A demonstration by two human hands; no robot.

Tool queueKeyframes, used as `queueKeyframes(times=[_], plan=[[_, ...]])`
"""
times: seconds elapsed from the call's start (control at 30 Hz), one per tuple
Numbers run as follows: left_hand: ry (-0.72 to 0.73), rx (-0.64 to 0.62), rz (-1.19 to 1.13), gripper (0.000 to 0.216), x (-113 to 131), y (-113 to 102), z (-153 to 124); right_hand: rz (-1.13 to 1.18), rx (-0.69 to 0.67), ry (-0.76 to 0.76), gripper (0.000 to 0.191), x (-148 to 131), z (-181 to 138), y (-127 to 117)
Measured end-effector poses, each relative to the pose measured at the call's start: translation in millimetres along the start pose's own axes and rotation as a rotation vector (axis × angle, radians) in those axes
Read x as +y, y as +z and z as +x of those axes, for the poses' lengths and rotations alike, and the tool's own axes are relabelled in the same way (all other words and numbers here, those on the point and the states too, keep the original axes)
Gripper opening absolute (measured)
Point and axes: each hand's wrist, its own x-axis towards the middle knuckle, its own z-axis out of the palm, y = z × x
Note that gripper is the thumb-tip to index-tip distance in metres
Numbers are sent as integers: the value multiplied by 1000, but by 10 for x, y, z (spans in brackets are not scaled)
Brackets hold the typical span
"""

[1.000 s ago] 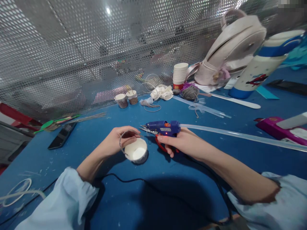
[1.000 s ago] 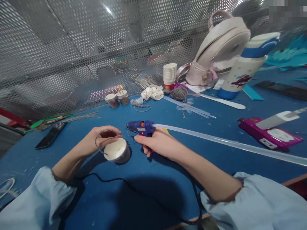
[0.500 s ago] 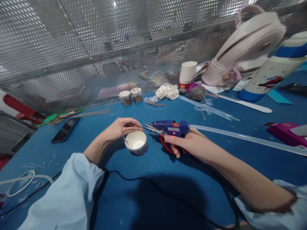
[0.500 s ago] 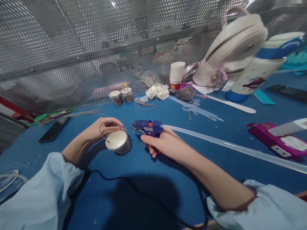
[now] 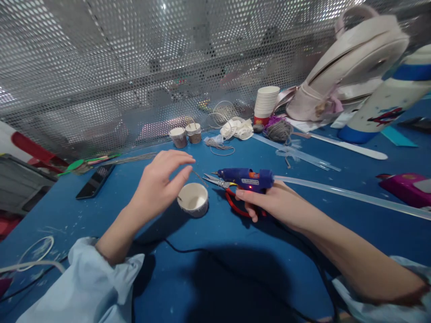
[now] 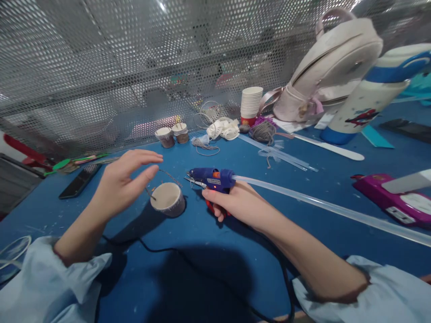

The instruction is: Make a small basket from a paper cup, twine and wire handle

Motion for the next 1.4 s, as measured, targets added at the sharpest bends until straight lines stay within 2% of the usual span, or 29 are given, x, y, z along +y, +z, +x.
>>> queueKeyframes(times=[0.1,0.23,0.57,0.83,1.03,1.4], plan=[[320,-80,310,21,78,72,-69,-1,-7,-30,35,6,-7,-7],[479,-163,535,26,84,212,-122,33,-30,-61,32,26,-5,-31],[569,-163,649,31,39,234,-116,196,-187,-31,32,95,37,-92],[593,-140,583,30,29,210,-101,262,-217,-16,34,87,39,-69],[559,-149,491,30,16,162,-95,325,-228,-27,36,130,52,-71],[570,-171,497,29,4,161,-91,324,-214,-15,38,139,52,-53]])
